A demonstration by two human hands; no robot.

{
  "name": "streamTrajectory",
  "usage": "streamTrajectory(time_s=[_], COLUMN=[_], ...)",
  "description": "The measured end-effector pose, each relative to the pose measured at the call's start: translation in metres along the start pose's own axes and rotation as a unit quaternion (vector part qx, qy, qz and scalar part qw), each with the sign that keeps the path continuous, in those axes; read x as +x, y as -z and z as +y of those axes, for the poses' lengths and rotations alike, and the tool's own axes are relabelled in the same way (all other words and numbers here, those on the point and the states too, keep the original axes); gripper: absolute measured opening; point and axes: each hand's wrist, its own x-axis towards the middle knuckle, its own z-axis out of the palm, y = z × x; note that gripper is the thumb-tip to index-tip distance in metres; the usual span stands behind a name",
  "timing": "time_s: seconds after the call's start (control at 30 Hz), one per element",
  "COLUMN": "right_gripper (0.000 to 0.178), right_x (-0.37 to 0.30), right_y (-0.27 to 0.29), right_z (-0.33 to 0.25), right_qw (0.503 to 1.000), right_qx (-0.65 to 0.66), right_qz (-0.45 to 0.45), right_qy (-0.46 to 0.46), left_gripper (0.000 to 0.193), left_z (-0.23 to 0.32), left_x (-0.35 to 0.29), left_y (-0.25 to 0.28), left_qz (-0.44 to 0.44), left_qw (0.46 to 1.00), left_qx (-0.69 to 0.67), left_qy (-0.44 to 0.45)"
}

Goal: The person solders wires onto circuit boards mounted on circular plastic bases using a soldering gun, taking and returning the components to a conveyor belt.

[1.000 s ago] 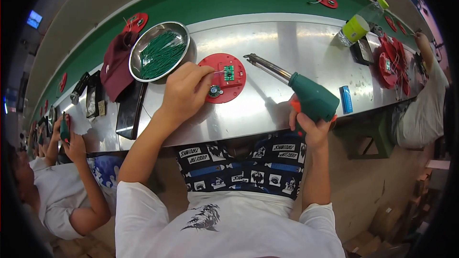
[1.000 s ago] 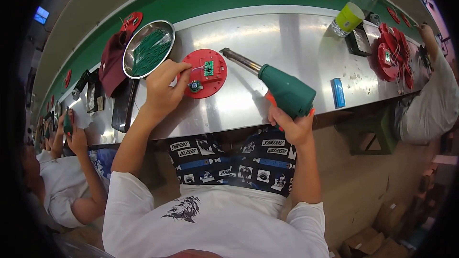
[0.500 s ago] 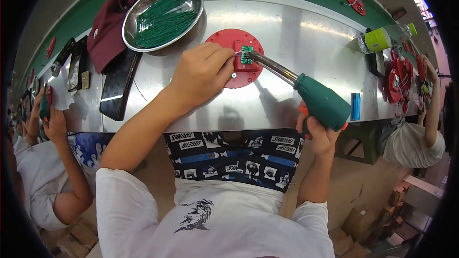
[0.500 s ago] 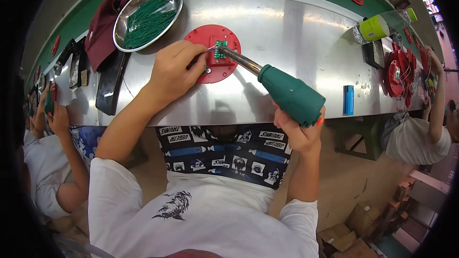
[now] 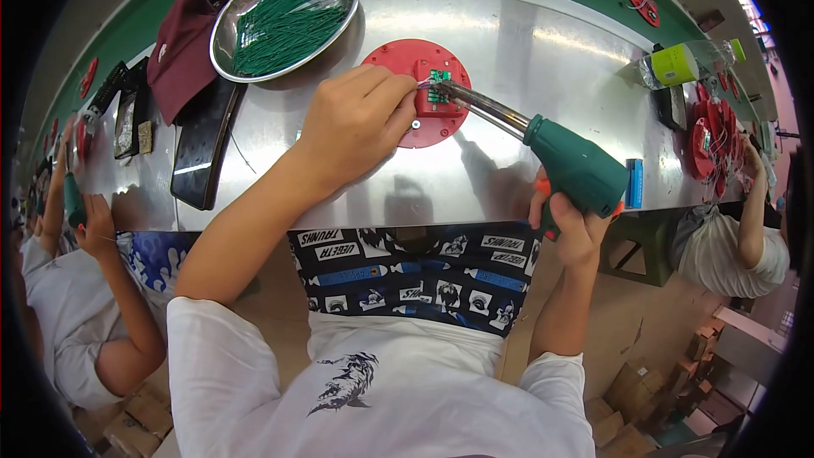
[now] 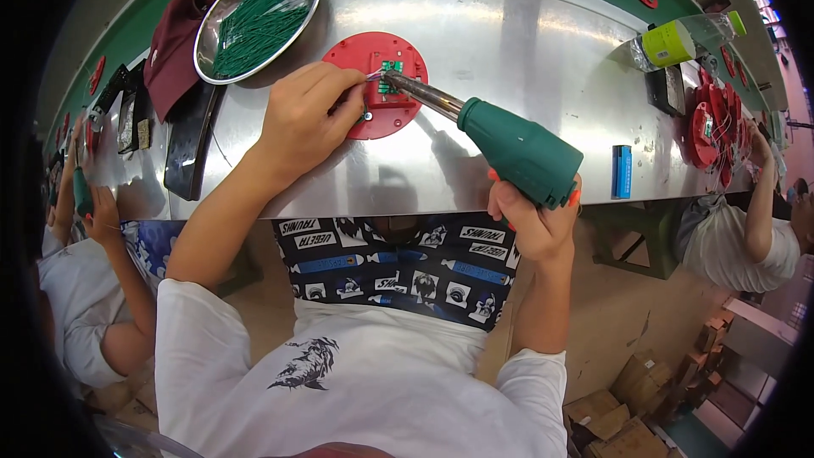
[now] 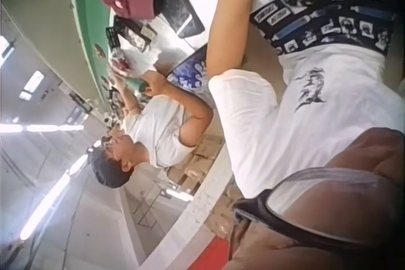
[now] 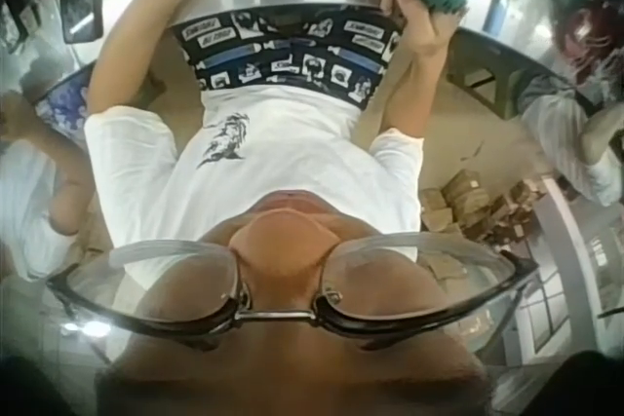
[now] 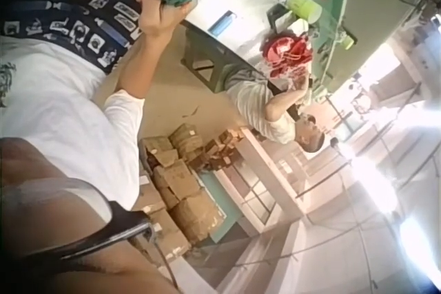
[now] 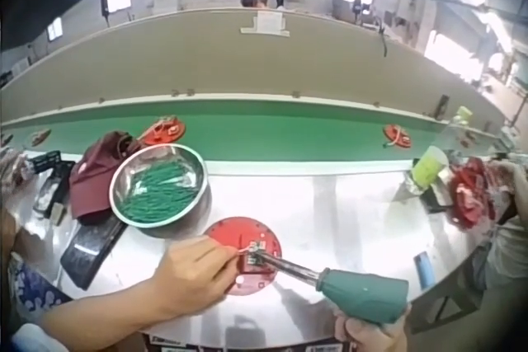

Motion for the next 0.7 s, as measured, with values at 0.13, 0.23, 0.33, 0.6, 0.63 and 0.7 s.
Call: streamTrajectory(time_s=[0.13,0.23,0.33,0.6,0.63,0.7], right_gripper=[0.026,0.029,0.039,0.049,0.056,0.057], right_x=[0.0,0.001,0.001,0.002,0.002,-0.002], right_y=[0.004,0.006,0.006,0.012,0.012,0.012], right_z=[0.004,0.008,0.01,0.011,0.008,0.007], right_qw=[1.0,0.998,0.995,0.994,0.994,0.992], right_qx=[0.015,0.034,0.088,0.076,0.056,0.075], right_qz=[-0.007,-0.025,0.006,0.07,0.094,0.104], right_qy=[-0.018,-0.038,0.04,0.03,0.015,-0.006], left_gripper=[0.007,0.012,0.012,0.008,0.008,0.009], left_z=[0.0,-0.001,-0.002,-0.001,0.0,0.003], left_x=[-0.002,-0.003,-0.001,0.006,0.01,0.011], left_y=[-0.003,0.0,0.001,-0.005,-0.005,-0.006], left_qz=[0.014,0.001,0.0,0.01,0.011,0.003], left_qw=[1.0,1.0,1.0,1.0,1.0,1.0], left_qx=[0.003,0.009,0.007,0.009,0.005,0.003], left_qy=[-0.002,0.0,-0.004,-0.007,-0.01,-0.013])
